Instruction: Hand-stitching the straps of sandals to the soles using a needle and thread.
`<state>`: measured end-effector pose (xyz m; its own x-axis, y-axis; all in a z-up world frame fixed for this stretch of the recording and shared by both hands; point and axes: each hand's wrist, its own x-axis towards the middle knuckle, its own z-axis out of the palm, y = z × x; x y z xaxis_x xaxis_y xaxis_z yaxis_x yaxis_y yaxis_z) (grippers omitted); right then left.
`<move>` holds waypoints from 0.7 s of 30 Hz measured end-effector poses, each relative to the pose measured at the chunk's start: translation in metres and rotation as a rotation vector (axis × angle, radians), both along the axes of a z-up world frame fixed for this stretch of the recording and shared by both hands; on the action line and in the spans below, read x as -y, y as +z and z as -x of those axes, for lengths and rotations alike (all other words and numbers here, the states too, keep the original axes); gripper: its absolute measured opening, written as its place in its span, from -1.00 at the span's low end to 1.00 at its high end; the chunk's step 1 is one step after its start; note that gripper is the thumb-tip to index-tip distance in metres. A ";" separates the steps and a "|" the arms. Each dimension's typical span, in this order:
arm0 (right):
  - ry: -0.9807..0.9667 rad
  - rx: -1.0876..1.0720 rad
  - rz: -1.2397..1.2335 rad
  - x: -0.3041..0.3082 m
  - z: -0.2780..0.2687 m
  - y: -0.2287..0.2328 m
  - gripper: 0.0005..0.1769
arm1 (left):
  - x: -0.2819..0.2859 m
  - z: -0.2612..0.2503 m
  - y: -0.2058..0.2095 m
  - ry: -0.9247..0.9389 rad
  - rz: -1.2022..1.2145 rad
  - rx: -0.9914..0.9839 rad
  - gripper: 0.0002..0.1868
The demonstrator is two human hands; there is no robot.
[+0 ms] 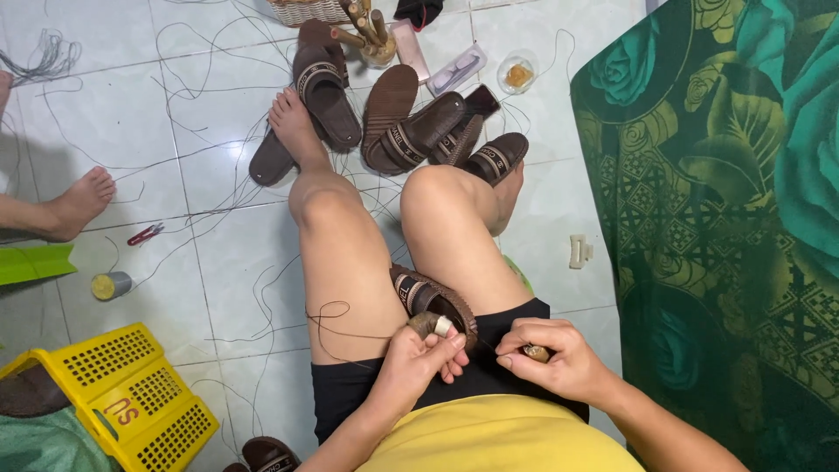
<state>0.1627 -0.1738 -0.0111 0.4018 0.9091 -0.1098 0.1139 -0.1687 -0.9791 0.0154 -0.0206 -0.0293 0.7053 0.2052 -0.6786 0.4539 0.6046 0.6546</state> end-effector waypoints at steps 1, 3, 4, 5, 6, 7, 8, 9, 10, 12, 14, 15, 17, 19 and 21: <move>0.035 0.049 -0.031 -0.002 0.001 0.004 -0.98 | -0.002 0.001 0.009 -0.018 -0.008 -0.047 -0.79; 0.069 0.097 -0.057 -0.003 0.004 0.009 -0.99 | -0.002 0.002 0.022 -0.039 -0.011 -0.095 -0.78; 0.115 0.175 -0.075 -0.004 0.005 0.011 -0.99 | -0.002 0.000 0.026 -0.147 -0.076 -0.084 -0.73; 0.161 0.253 -0.093 -0.005 0.007 0.013 -0.96 | -0.003 -0.001 0.030 -0.254 -0.142 -0.074 -0.68; 0.165 0.255 -0.094 -0.006 0.009 0.014 -0.96 | -0.002 -0.004 0.033 -0.250 -0.143 -0.072 -0.68; 0.196 0.357 -0.097 -0.006 0.010 0.015 -0.95 | -0.001 -0.007 0.035 -0.327 -0.154 -0.186 -0.66; 0.223 0.459 -0.098 -0.006 0.011 0.016 -0.93 | 0.000 -0.011 0.037 -0.407 -0.165 -0.299 -0.64; 0.224 0.461 -0.098 -0.004 0.010 0.018 -0.93 | 0.000 -0.012 0.038 -0.406 -0.166 -0.297 -0.64; 0.252 0.470 -0.044 -0.004 0.008 0.020 -0.95 | -0.001 -0.012 0.039 -0.409 -0.163 -0.317 -0.65; 0.279 0.478 0.010 0.000 0.006 0.021 -0.91 | -0.001 -0.009 0.036 -0.413 -0.158 -0.338 -0.64; 0.332 0.652 0.207 0.005 0.003 0.019 -0.70 | -0.001 -0.002 0.028 -0.366 -0.136 -0.226 -0.58; 0.332 0.651 0.209 0.006 0.004 0.018 -0.70 | -0.001 -0.002 0.030 -0.367 -0.133 -0.226 -0.58; 0.349 0.934 0.271 0.007 0.005 0.016 -0.79 | -0.002 -0.001 0.034 -0.275 -0.084 -0.215 -0.53; 0.342 0.999 0.275 0.006 0.009 0.010 -0.82 | -0.005 -0.002 0.040 -0.276 -0.080 -0.215 -0.50; 0.331 1.066 0.281 0.005 0.012 0.004 -0.85 | -0.006 -0.001 0.041 -0.280 -0.078 -0.212 -0.47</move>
